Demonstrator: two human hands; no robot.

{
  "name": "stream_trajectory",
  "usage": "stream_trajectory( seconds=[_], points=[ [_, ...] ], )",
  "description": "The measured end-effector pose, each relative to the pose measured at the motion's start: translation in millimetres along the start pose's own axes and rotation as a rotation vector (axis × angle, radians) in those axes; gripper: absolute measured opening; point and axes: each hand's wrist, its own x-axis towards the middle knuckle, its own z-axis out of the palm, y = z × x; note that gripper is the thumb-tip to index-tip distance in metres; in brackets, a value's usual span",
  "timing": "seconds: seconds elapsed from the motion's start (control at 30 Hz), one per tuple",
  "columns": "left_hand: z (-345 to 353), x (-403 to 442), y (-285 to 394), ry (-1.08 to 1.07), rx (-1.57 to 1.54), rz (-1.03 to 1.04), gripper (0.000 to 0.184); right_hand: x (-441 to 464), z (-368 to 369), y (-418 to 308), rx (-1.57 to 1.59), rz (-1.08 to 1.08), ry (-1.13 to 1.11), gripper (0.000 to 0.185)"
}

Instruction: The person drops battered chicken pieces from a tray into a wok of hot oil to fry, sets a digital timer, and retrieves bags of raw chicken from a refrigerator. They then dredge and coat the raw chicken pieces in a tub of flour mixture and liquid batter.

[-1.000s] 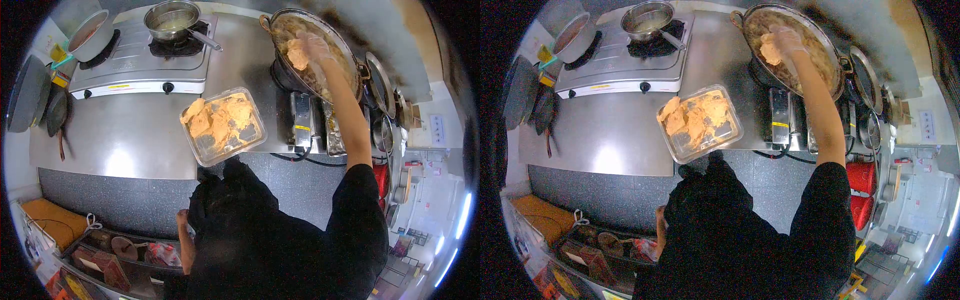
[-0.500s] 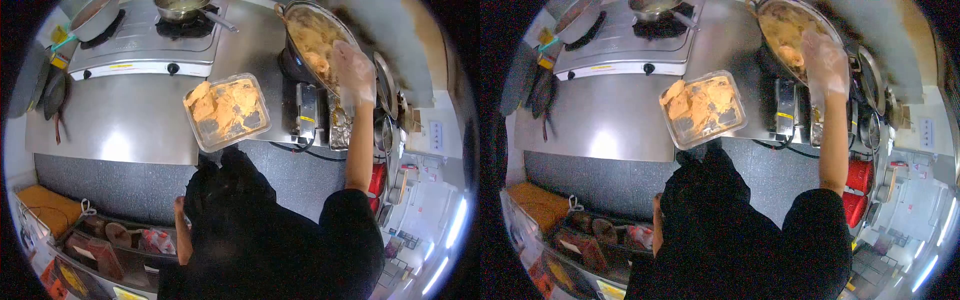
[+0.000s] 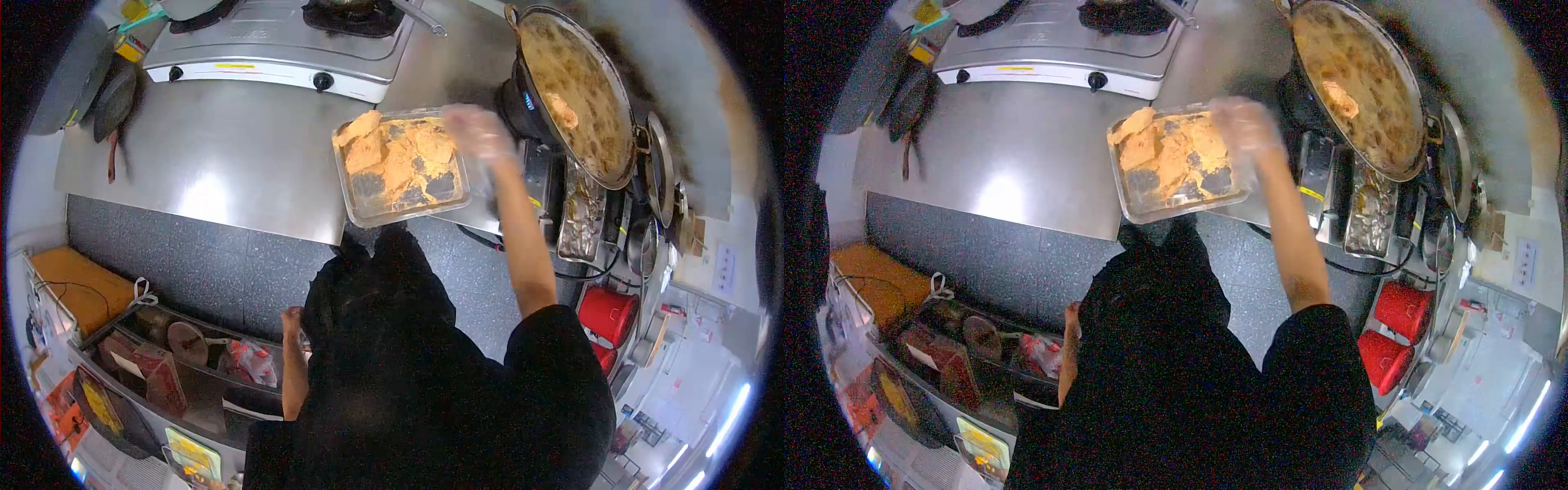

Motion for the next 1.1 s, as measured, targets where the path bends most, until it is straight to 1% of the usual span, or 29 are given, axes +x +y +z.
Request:
stream_trajectory(
  seconds=[0.03,0.1,0.13,0.23,0.3,0.33,0.4,0.43,0.5,0.53,0.6,0.67,0.77,0.83,0.87,0.93,0.97,1.0,1.03,1.1],
  points=[
    [2,0,-5,0.052,0.032,-0.006,0.021,18,22,34,0.038,0.046,-0.147,0.025],
    [6,1,-18,0.157,0.097,-0.024,0.021,32,55,12,-0.498,-0.08,-0.199,0.036],
    [5,-1,-15,0.137,0.15,-0.01,0.022,38,67,3,-0.766,-0.147,-0.22,0.042],
    [3,-7,6,0.1,0.312,0.005,0.024,44,75,-11,-0.955,-0.045,-0.556,0.058],
    [8,-13,28,0.095,0.422,-0.01,0.024,37,68,-34,-0.8,-0.023,-0.588,0.051],
    [7,-10,14,0.061,0.245,-0.007,0.025,33,65,-46,-0.727,-0.013,-0.6,0.048],
    [5,1,-39,-0.034,-0.099,0.009,0.026,24,67,-55,-0.609,-0.19,-0.624,0.05],
    [5,6,-60,-0.054,-0.096,0.024,0.026,23,64,-53,-0.553,-0.266,-0.623,0.051],
    [4,7,-80,-0.064,0.015,0.028,0.026,35,77,-9,-0.667,-0.591,-0.56,0.059],
    [5,6,-84,-0.065,0.07,0.019,0.027,38,83,8,-0.65,-0.599,-0.561,0.059],
    [8,8,-87,-0.078,0.154,0.0,0.027,43,84,9,-0.612,-0.635,-0.558,0.058],
    [9,10,-83,-0.087,0.184,-0.015,0.028,34,74,-2,-0.188,-0.048,-0.684,0.055],
    [9,22,-74,-0.102,0.207,-0.022,0.028,23,76,-1,-0.058,-0.075,-0.711,0.041],
    [8,33,-69,-0.114,0.208,-0.024,0.029,26,76,0,-0.425,-0.468,-0.708,0.039],
    [7,39,-66,-0.121,0.205,-0.029,0.029,26,86,23,-0.39,-0.61,-0.629,0.036],
    [6,53,-61,-0.141,0.194,-0.051,0.03,25,82,15,-0.203,-0.276,-0.747,0.037],
    [6,59,-58,-0.15,0.179,-0.059,0.03,21,80,11,-0.038,-0.089,-0.765,0.037],
    [7,63,-47,-0.162,0.161,-0.078,0.03,16,78,6,0.129,0.098,-0.751,0.037],
    [10,55,-34,-0.147,0.125,-0.002,0.032,1,76,-2,0.362,0.301,-0.691,0.037],
    [19,40,-6,-0.123,0.051,0.149,0.035,-17,55,-25,0.383,0.222,-0.558,0.037]
  ],
)
